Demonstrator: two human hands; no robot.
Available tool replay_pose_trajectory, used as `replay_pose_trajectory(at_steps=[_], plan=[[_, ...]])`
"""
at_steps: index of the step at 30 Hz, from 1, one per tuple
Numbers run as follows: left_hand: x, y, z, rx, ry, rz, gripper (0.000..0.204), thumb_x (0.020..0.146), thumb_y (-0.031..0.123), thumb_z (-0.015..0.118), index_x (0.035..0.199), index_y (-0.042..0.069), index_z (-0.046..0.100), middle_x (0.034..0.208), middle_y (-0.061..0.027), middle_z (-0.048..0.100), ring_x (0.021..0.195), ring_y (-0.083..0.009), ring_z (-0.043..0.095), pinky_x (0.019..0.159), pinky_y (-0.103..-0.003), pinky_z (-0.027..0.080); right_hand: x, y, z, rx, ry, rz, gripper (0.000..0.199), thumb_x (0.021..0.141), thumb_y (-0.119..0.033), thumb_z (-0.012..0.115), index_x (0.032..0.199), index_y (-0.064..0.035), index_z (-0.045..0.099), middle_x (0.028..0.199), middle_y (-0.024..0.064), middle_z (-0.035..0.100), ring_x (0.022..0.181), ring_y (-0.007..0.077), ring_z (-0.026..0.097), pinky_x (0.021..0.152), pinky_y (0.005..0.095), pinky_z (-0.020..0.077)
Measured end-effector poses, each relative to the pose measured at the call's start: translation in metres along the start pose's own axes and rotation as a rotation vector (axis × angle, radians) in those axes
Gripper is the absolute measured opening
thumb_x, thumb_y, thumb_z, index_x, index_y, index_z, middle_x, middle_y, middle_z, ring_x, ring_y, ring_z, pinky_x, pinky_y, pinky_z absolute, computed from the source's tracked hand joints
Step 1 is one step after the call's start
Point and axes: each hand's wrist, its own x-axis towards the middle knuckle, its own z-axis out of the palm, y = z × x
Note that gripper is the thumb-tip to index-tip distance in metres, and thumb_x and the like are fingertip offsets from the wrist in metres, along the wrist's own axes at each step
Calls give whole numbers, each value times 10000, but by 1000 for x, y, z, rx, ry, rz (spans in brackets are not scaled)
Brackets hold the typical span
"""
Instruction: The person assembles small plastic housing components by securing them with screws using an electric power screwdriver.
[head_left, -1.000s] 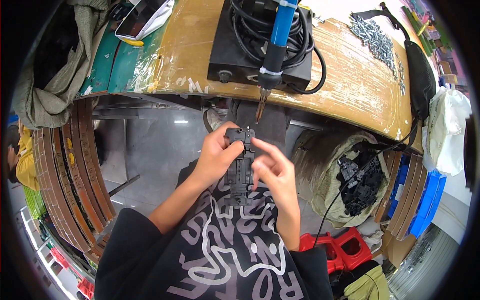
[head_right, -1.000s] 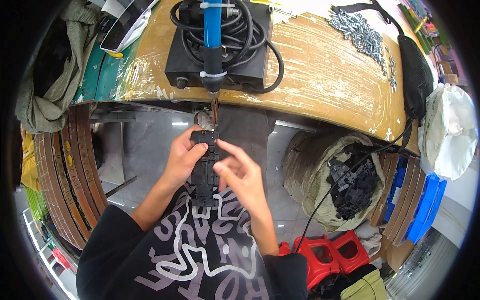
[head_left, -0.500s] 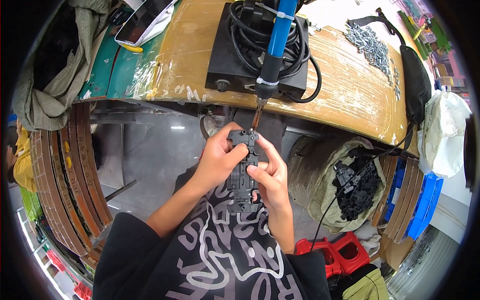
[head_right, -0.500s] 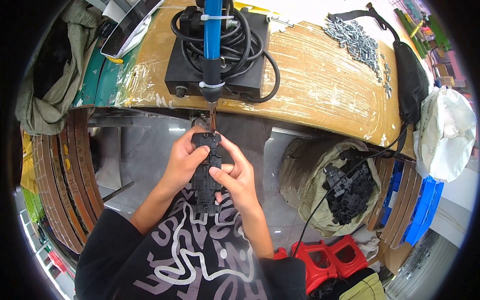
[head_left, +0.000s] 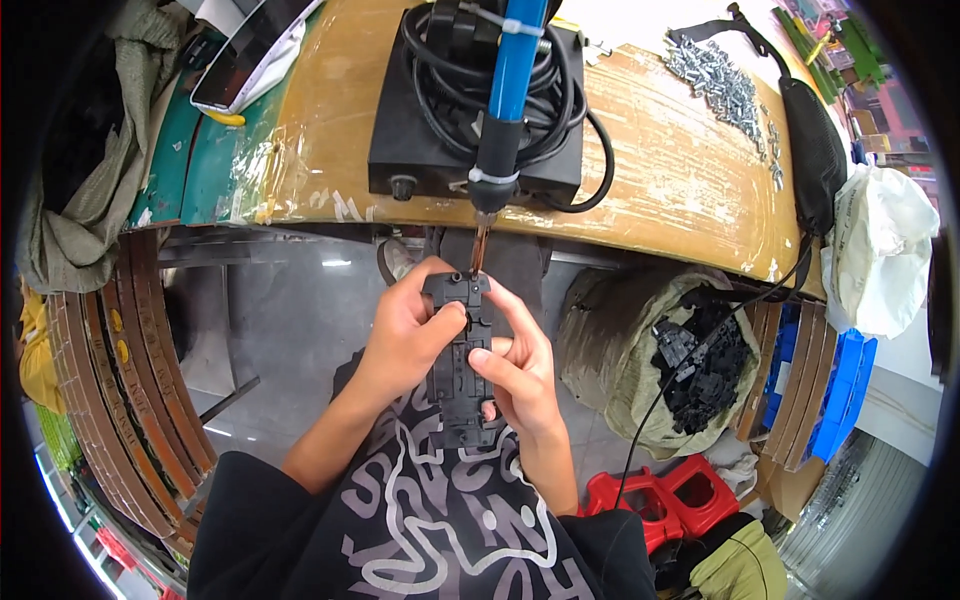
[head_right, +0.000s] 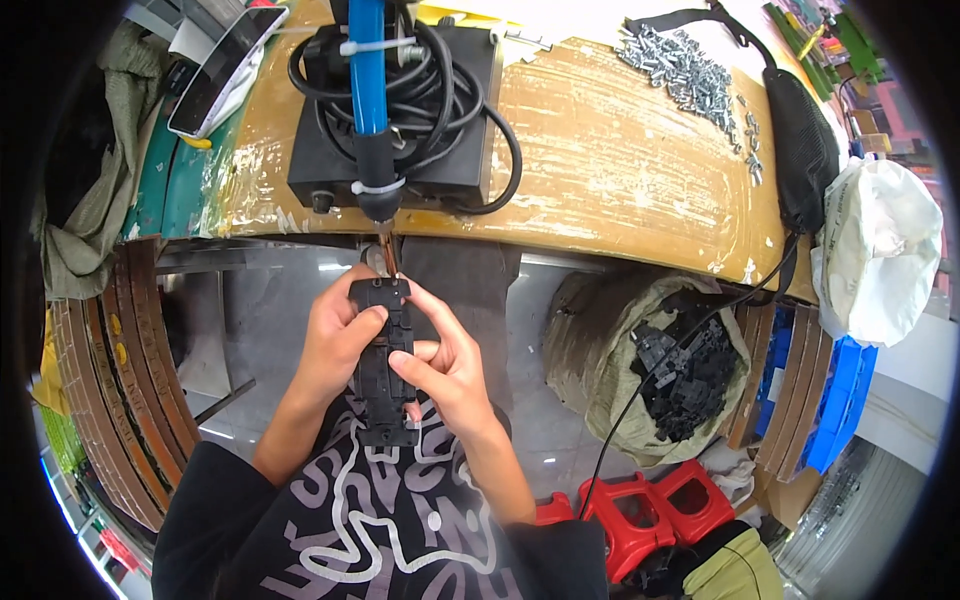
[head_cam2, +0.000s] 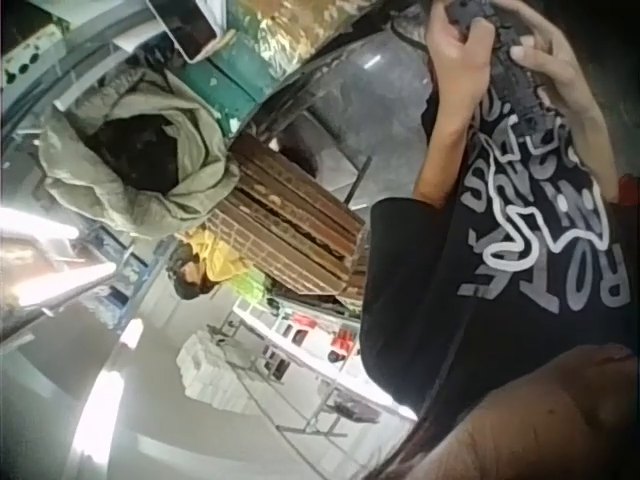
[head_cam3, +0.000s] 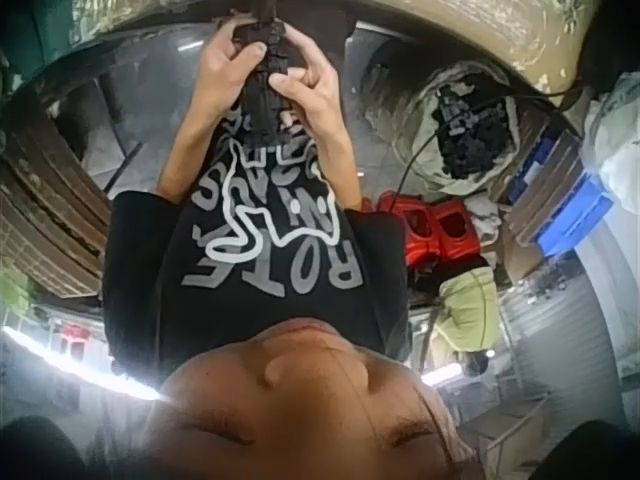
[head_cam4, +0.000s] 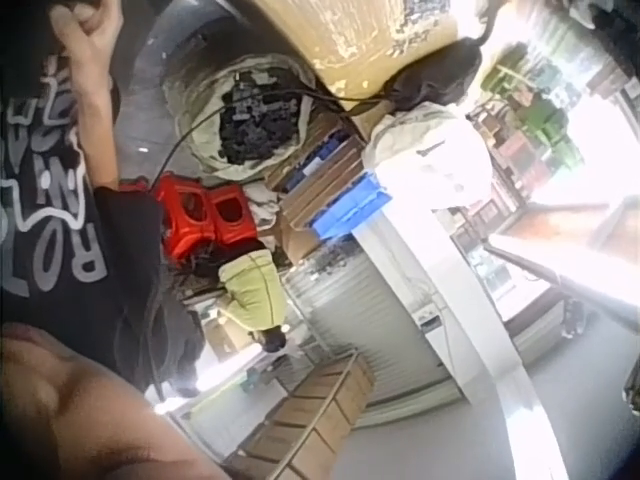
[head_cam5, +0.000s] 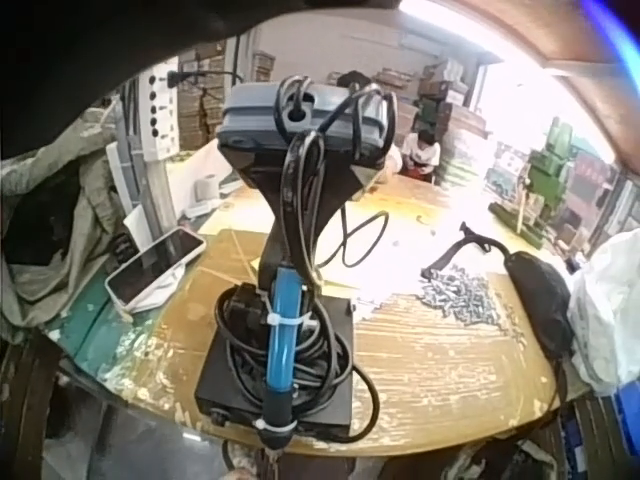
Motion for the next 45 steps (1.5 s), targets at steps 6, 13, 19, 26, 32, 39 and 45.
replay_pose_trajectory(at_steps=[6, 13, 19, 26, 32, 39, 45], plan=[[0, -4, 0, -22, 20, -14, 116, 768, -18, 483, 878, 10, 458, 709, 38, 461, 580, 7, 426, 468, -155, 328, -2, 2, -2, 51, -16, -13, 615, 787, 9, 507, 1314, -7, 190, 691, 94, 588, 432, 62, 483, 359, 174, 355], [-1, -3, 1, -40, -9, -37, 122, 773, -21, 486, 887, 9, 454, 695, 40, 451, 558, 10, 422, 449, -157, 321, -6, -1, -2, 16, -9, 15, 629, 759, 12, 517, 1308, 10, 209, 824, 114, 603, 663, 94, 576, 592, 181, 429], [-1, -4, 0, -107, -25, -44, 127, 769, -19, 491, 889, 8, 455, 693, 35, 462, 564, 7, 433, 453, -158, 329, -5, 6, 4, -22, 112, -22, 638, 746, 13, 519, 1304, 19, 211, 823, 125, 608, 708, 109, 581, 645, 204, 431], [-1, 1, -8, 0, -71, -97, 138, 777, -8, 481, 912, -9, 450, 760, 5, 475, 655, -22, 467, 542, -175, 385, -3, 8, 8, -21, 157, -12, 658, 738, 12, 526, 1309, 13, 200, 827, 139, 608, 701, 122, 582, 645, 212, 431], [5, -1, -10, -17, -86, -114, 133, 775, -9, 483, 904, -6, 453, 747, 12, 471, 648, -14, 459, 535, -175, 378, 0, 11, 4, -10, 187, -21, 667, 734, 23, 513, 1314, 9, 184, 819, 159, 605, 695, 136, 584, 630, 219, 434], [8, 2, -11, 11, -126, -145, 142, 775, -21, 475, 913, -2, 451, 716, 19, 476, 598, -6, 458, 496, -166, 361, 0, 8, 2, -15, 191, -28, 677, 732, 39, 493, 1320, 3, 160, 802, 160, 606, 664, 124, 582, 605, 209, 435], [11, 2, -11, -25, -137, -148, 152, 777, -22, 470, 926, -6, 447, 728, 9, 482, 607, -11, 465, 506, -171, 371, 3, 8, 7, 22, 221, -23, 677, 731, 46, 497, 1320, 3, 165, 811, 151, 609, 675, 123, 587, 597, 201, 437]])
